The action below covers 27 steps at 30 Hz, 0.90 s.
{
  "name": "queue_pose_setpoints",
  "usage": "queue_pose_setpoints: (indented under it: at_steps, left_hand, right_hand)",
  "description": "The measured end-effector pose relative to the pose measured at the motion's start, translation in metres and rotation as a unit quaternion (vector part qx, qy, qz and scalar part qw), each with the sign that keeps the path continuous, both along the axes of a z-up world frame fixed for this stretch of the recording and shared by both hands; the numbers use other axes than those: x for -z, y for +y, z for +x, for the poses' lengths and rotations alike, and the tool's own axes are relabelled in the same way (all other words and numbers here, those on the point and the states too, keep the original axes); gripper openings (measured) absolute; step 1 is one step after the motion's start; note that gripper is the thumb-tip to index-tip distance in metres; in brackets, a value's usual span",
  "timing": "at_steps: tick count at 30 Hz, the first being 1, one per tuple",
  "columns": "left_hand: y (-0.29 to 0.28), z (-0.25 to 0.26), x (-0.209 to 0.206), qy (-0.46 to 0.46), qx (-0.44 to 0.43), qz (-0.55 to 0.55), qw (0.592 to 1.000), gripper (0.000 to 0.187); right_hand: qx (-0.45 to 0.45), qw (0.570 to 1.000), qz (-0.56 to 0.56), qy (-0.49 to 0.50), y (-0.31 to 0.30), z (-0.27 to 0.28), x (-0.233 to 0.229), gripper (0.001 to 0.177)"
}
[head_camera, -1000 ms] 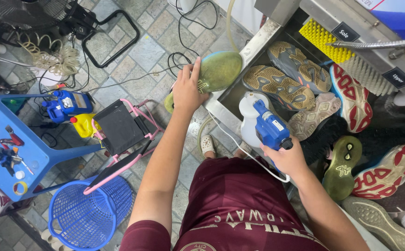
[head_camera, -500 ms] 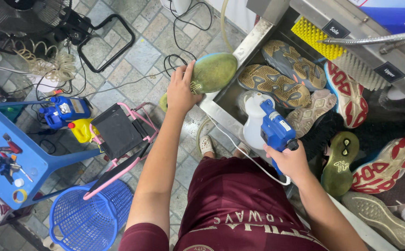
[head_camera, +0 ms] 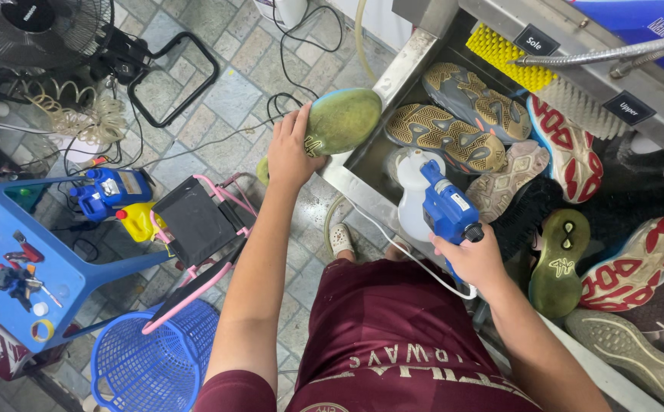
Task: The person cleans a green and blue sneaker using a handheld electric sprayer and a small brush. They spray the sole with a cleaning solution, scrub the surface, and then refill the sprayer from a sink. The person continues to spray and scrub the shoe's sole and upper sections.
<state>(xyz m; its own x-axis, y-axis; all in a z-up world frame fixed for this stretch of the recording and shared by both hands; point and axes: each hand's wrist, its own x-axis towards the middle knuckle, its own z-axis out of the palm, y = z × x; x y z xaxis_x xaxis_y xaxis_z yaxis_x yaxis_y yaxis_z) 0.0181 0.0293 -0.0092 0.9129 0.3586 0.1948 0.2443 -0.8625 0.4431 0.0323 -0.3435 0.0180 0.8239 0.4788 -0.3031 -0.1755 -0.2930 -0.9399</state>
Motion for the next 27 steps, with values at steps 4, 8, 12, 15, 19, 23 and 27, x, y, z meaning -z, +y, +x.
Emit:
queue_pose_setpoints:
  at_steps: [4,8,12,15,19,23,27]
  left_hand:
    - [-0.001,-0.001,-0.001,-0.002,-0.002,-0.003,1.000,0.107]
    - [-0.001,0.000,-0.002,-0.010,0.003,0.001,1.000,0.107]
    - [-0.001,0.000,0.000,-0.008,0.001,0.006,1.000,0.107]
    - [-0.001,0.001,0.000,-0.002,-0.003,0.005,1.000,0.108]
    - [-0.001,0.001,0.000,-0.001,-0.003,0.002,1.000,0.108]
    - [-0.001,0.002,-0.001,-0.005,0.000,0.001,1.000,0.108]
    - [-0.001,0.001,0.000,0.005,-0.007,-0.001,1.000,0.108]
  right_hand:
    - [-0.009,1.000,-0.023,-0.008,-0.001,0.003,0.000,0.021]
    - [-0.011,1.000,-0.004,0.003,-0.002,0.006,0.000,0.022]
    - [-0.025,0.999,-0.021,-0.009,-0.003,0.007,0.000,0.019]
    - [-0.022,1.000,-0.017,-0.002,-0.001,0.008,0.000,0.019]
    - [-0.021,1.000,-0.019,-0.010,0.000,0.009,0.001,0.017]
    - [-0.021,0.999,-0.022,-0.018,-0.001,0.010,0.003,0.015]
    - [-0.025,0.999,-0.035,-0.015,-0.001,0.011,0.003,0.017]
